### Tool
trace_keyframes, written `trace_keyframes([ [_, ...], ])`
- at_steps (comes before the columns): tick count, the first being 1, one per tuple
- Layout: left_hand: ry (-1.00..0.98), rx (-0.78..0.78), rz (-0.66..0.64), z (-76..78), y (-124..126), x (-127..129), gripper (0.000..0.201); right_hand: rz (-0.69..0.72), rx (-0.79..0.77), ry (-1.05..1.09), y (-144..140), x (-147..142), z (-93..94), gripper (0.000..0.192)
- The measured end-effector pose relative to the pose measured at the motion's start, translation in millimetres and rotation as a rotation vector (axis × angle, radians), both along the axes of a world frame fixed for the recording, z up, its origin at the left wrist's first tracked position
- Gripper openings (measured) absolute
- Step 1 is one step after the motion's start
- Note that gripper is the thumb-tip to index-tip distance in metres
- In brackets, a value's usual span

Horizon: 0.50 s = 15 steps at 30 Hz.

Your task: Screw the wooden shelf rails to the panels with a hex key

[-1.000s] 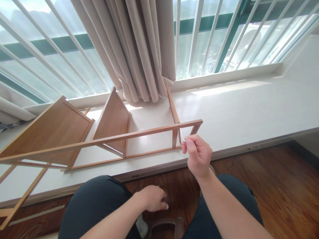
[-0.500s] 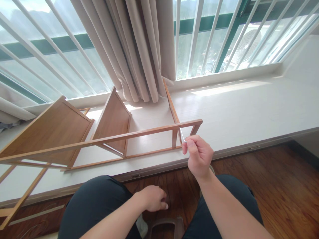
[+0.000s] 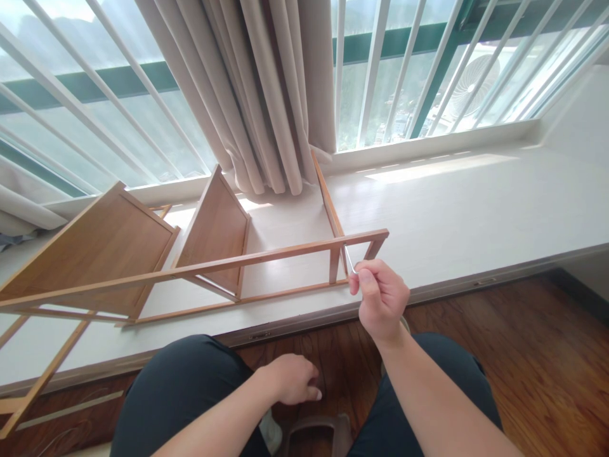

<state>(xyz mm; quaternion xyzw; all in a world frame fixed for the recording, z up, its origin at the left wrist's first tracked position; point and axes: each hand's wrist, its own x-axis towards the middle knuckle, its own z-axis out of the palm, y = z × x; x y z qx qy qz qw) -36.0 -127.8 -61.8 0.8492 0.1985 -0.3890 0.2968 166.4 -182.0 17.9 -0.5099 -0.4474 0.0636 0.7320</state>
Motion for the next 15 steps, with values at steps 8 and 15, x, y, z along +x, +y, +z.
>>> trace_keyframes([
  [8, 0.001, 0.004, -0.008, -1.2, -0.9, 0.2, 0.037, 0.005, 0.0, -0.005, 0.2, 0.6, -1.3, 0.024],
  [15, 0.0, -0.003, -0.007, -2.7, -0.8, -0.4, 0.036, -0.007, -0.011, -0.01, 0.4, 0.2, -1.3, 0.025],
])
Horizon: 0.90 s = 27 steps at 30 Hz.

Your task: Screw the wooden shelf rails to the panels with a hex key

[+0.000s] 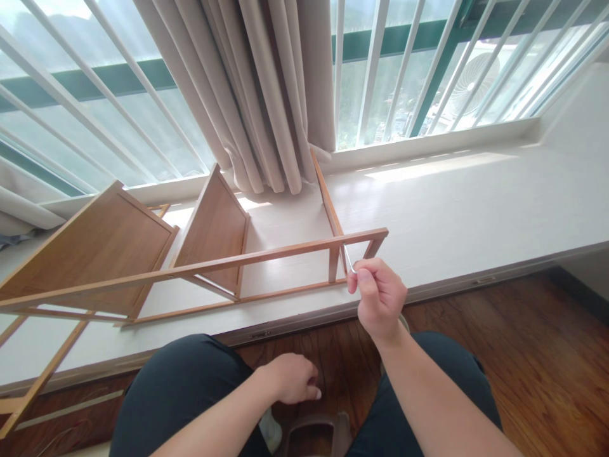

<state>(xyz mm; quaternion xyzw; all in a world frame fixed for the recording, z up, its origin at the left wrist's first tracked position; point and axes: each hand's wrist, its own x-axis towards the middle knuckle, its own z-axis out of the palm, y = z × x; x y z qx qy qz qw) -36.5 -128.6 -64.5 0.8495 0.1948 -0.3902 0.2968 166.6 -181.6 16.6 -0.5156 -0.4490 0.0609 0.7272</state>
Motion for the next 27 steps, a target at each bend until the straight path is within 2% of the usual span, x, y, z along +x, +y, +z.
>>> trace_keyframes([
  [16, -0.016, 0.003, -0.003, -0.8, 0.0, -0.2, 0.035, 0.002, -0.038, -0.126, -2.8, 2.4, -4.9, 0.021],
  [27, -0.002, 0.021, -0.016, -0.3, -0.8, 0.4, 0.037, 0.038, -0.018, -0.122, -6.7, 3.1, -5.1, 0.019],
])
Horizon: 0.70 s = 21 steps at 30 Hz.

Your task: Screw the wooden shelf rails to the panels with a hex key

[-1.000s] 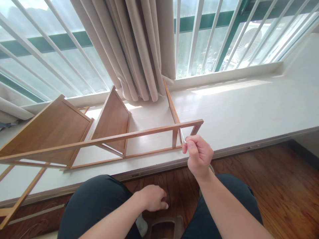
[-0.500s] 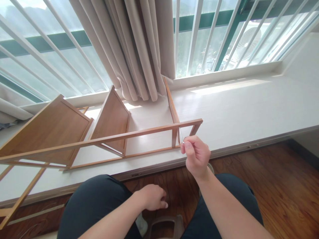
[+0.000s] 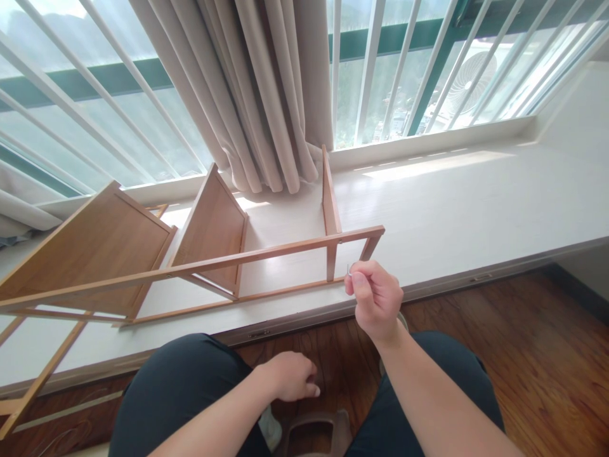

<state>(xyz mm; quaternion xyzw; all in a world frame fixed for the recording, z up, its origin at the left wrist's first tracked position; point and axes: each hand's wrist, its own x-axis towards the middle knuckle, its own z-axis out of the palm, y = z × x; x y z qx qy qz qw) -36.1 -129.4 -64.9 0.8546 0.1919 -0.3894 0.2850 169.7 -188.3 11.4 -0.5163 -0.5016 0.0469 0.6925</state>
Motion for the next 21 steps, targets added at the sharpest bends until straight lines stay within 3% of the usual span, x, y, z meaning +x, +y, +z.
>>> trace_keyframes([
  [21, -0.009, -0.012, 0.01, -3.8, -0.3, -0.8, 0.035, -0.017, 0.04, -0.13, 2.3, 2.0, 6.3, 0.013],
])
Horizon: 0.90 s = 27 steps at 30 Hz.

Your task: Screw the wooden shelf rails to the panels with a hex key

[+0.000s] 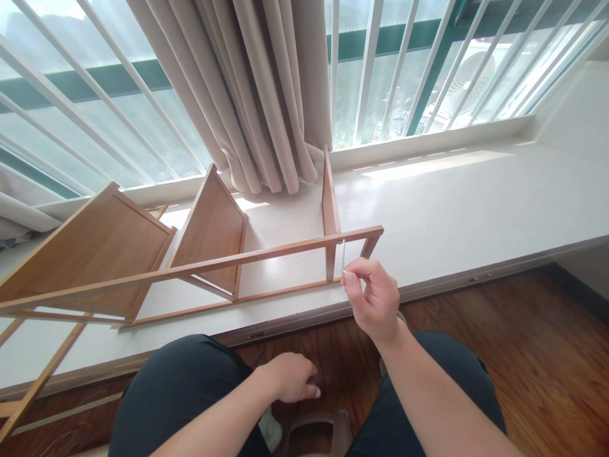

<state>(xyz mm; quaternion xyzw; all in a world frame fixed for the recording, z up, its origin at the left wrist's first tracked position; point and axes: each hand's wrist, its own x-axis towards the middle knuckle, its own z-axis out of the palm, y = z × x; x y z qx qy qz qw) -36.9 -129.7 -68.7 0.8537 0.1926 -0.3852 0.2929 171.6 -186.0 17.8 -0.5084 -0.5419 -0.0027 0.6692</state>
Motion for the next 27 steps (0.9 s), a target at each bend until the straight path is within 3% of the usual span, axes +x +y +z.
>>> trace_keyframes([
  [27, 0.008, 0.004, -0.005, 3.0, -1.3, 2.1, 0.037, -0.096, -0.046, -0.108, -7.6, 8.9, -1.9, 0.014],
])
